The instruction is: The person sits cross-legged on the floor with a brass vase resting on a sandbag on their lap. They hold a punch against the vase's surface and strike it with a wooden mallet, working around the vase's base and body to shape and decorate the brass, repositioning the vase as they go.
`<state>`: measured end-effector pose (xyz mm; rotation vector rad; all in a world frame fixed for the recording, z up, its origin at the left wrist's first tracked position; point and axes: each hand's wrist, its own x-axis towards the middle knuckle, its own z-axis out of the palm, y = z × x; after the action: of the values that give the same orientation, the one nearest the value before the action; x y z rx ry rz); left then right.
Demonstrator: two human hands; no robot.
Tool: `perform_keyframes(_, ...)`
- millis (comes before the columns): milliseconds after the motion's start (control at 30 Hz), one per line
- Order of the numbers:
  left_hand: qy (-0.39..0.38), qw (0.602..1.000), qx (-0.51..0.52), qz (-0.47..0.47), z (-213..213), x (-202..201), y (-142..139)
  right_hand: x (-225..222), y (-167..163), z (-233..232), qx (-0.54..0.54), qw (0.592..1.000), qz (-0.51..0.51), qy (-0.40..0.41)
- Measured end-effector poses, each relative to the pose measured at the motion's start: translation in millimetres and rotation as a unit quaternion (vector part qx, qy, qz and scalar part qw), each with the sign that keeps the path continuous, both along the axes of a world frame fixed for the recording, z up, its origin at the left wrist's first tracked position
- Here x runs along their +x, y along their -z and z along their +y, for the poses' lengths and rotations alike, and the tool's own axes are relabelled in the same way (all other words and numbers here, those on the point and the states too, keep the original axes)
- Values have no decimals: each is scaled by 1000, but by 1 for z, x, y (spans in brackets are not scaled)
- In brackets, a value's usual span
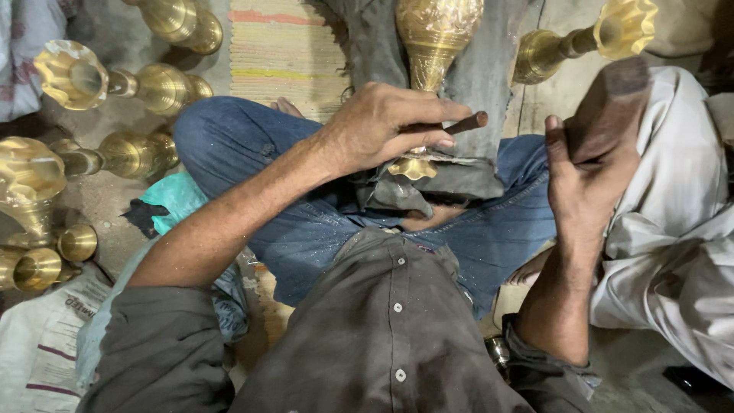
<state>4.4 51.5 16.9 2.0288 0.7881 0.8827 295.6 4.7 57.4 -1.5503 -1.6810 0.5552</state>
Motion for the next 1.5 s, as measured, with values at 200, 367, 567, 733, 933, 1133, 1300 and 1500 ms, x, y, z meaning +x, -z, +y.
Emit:
perform_keyframes(200, 3, 1000, 18, -3, 2, 1, -2, 9, -1, -1, 27, 991, -113, -68)
perform_keyframes(367, 4, 1000, 0, 17, 3, 5, -5, 19, 15, -5, 0, 993, -109, 40)
perform_keyframes(567, 12, 999, 18, 26, 6, 5, -8, 14, 6, -3, -68, 998, 4, -2)
perform_keyframes(733, 32, 999, -19, -8, 4, 1, -9, 2, -5, -4, -22, 992, -122, -30)
perform_keyframes(933, 26, 999, -14, -18, 5, 3, -7, 1, -15, -2, 6, 987, -145, -67)
perform_keyframes(1133, 27, 999, -26, -22, 4, 1, -6, 11, -15, -4, 25, 967, -250, -54)
perform_keyframes(1300, 37, 999, -32, -21, 3, 0, -3, 22, -11, -8, -26, 989, -132, -67)
perform_keyframes(1500, 35, 998, -31, -38, 0, -3, 4, 4, -26, -5, 8, 986, -164, -34)
